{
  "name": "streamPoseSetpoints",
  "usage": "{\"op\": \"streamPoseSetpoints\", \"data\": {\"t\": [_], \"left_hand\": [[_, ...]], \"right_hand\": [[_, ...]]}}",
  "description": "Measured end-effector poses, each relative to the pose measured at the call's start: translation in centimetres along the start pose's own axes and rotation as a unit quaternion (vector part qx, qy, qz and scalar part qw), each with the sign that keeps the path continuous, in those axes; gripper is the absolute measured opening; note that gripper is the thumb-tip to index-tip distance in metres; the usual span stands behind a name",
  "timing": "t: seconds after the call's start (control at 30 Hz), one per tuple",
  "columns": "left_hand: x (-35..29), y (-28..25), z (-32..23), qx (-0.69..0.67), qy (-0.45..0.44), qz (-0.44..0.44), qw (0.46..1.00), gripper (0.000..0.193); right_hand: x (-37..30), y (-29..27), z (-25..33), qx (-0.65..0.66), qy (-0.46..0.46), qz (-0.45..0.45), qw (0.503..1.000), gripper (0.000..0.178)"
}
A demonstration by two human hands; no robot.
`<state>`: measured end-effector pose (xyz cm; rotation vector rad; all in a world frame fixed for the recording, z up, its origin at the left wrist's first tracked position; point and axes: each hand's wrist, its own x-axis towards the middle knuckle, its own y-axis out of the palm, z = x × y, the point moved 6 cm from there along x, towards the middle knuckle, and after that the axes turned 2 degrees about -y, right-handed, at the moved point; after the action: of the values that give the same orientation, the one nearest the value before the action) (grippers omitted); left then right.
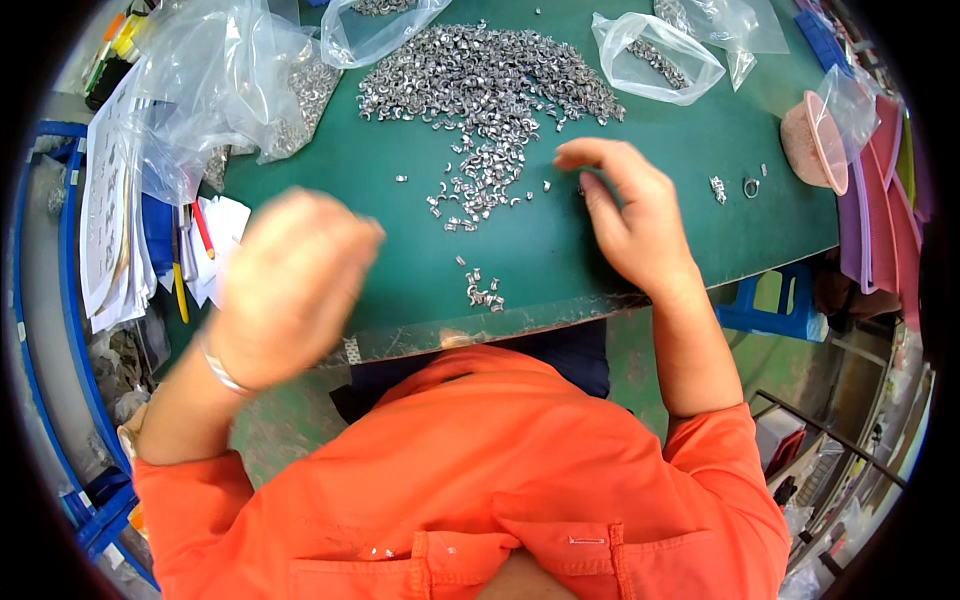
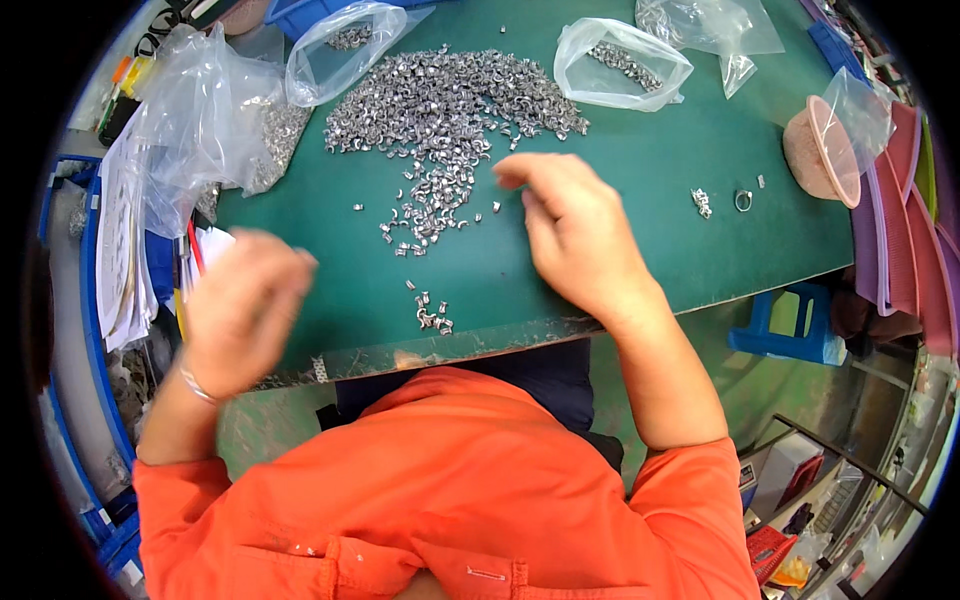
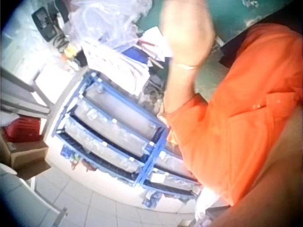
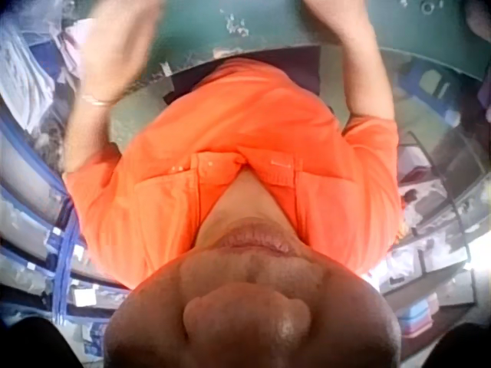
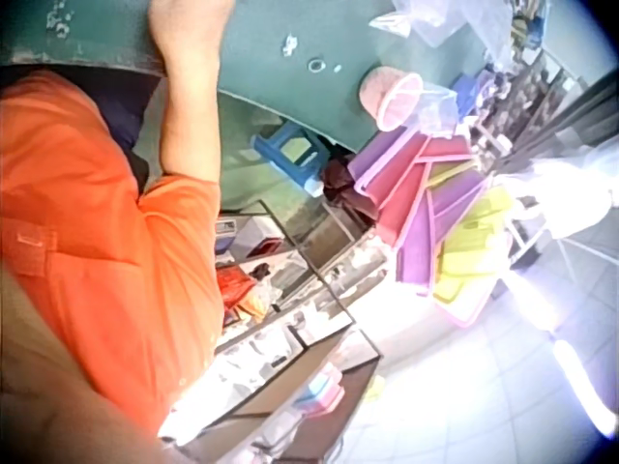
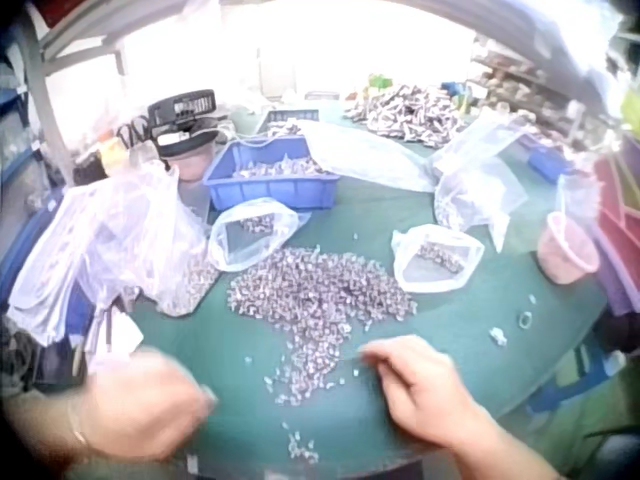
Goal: The person sorts small silver metal parts on a green workbench, picking them up by hand and placing them into a clear plastic bag. They repeatedly gather the parts from the table surface and transfer them into the bag.
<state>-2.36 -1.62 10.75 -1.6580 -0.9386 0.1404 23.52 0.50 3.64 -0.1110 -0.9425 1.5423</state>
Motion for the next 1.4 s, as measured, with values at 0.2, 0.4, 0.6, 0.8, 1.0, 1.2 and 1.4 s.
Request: {"op": "streamPoseSetpoints", "data": {"t": [0.2, 0.4, 0.6, 0.8, 1.0, 1.2, 1.4], "left_hand": [[-4.9, 8.2, -2.4, -0.197, -0.212, -0.014, 0.957, 0.045], [-4.6, 10.0, -2.6, -0.13, -0.217, -0.07, 0.965, 0.047], [-4.9, 10.0, -2.5, -0.134, -0.245, -0.082, 0.957, 0.046], [-4.8, 10.0, -2.5, -0.131, -0.247, -0.084, 0.956, 0.046], [-4.8, 10.0, -2.4, -0.13, -0.254, -0.083, 0.955, 0.045], [-4.9, 10.0, -2.3, -0.141, -0.254, -0.088, 0.953, 0.044], [-5.0, 10.1, -2.2, -0.145, -0.256, -0.084, 0.952, 0.044]], "right_hand": [[0.5, 1.4, 0.2, -0.037, -0.035, 0.05, 0.997, 0.026], [-0.1, 1.1, 0.2, -0.081, -0.049, 0.058, 0.994, 0.022], [-1.9, -2.7, -0.4, -0.04, 0.069, 0.156, 0.985, 0.014], [-1.0, -0.9, -0.5, -0.058, 0.025, 0.038, 0.997, 0.013], [-0.6, 0.2, -1.2, -0.069, 0.033, 0.07, 0.995, 0.013], [-1.5, -3.0, -1.9, 0.005, 0.069, 0.16, 0.985, 0.016], [-4.2, -0.8, -0.3, -0.092, -0.1, 0.13, 0.982, 0.02]]}}
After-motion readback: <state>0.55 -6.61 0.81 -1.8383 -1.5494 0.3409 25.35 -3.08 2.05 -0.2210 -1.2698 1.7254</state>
